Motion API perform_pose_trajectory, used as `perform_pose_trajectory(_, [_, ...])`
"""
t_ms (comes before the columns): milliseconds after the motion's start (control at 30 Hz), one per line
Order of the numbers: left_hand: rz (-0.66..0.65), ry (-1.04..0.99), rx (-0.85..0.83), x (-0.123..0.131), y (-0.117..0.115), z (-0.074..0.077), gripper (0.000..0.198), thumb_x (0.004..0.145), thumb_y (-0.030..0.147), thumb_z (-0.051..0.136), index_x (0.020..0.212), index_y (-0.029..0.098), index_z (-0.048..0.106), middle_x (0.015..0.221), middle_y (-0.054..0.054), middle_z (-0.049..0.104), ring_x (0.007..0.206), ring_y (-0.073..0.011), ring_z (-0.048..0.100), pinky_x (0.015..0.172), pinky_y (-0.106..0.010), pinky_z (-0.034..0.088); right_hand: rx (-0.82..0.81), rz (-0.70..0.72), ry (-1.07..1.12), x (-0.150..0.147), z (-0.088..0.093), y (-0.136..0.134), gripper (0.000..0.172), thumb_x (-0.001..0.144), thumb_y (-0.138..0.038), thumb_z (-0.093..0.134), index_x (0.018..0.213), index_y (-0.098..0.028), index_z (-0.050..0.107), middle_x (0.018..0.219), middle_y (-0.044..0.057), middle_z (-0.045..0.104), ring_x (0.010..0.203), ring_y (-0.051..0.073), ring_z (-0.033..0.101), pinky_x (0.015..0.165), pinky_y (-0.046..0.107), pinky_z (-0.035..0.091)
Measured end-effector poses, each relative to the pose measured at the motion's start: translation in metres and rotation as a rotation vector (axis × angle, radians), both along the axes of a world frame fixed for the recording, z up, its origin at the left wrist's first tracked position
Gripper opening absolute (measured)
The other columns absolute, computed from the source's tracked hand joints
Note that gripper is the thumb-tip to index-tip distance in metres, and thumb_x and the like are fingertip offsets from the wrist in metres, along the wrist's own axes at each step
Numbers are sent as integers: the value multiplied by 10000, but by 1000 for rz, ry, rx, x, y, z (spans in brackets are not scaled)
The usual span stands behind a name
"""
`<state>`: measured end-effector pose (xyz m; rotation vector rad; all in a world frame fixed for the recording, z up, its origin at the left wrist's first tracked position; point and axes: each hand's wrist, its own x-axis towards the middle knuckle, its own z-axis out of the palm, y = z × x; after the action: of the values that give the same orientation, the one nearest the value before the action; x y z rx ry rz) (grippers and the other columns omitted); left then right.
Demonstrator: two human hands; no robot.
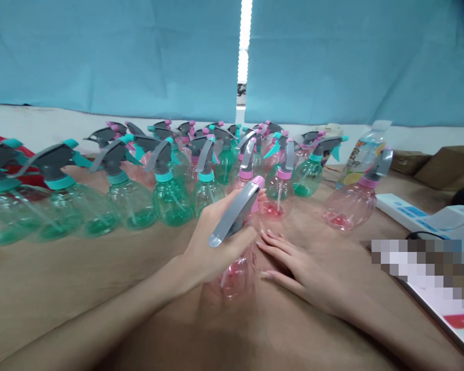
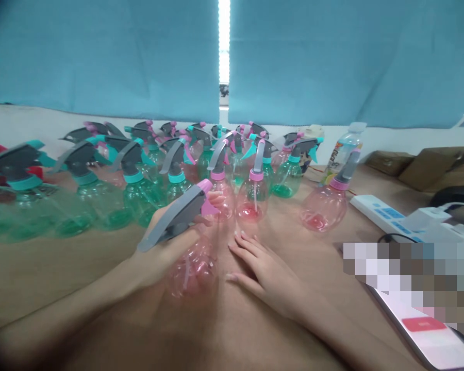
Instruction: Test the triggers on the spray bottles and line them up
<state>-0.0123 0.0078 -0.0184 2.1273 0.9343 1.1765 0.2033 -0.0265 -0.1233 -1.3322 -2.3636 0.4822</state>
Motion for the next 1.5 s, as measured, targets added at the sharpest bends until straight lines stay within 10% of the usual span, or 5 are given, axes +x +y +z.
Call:
perform_pose_trajectory(233, [-164, -65, -138, -2, 3, 0, 389, 709, 93, 486, 1065, 228, 563, 670, 61, 414, 577, -115, 358, 543, -245, 344, 10, 3, -2, 2, -4, 1, 594, 967, -533, 476, 1485, -254, 394, 1562, 80, 333, 1438, 301, 283, 1153, 560, 275])
perform_pose_trajectory(1500, [-141, -136, -47, 0, 1, -1, 276, 743, 86, 488, 976, 232, 500, 728, 68, 470, 596, -100, 421, 583, -257, 354, 7, 10, -36, 1, -2, 1, 629, 967, -556, 449, 1478, -190, 414, 1558, 107, 343, 1445, 294, 266, 1171, 531, 240])
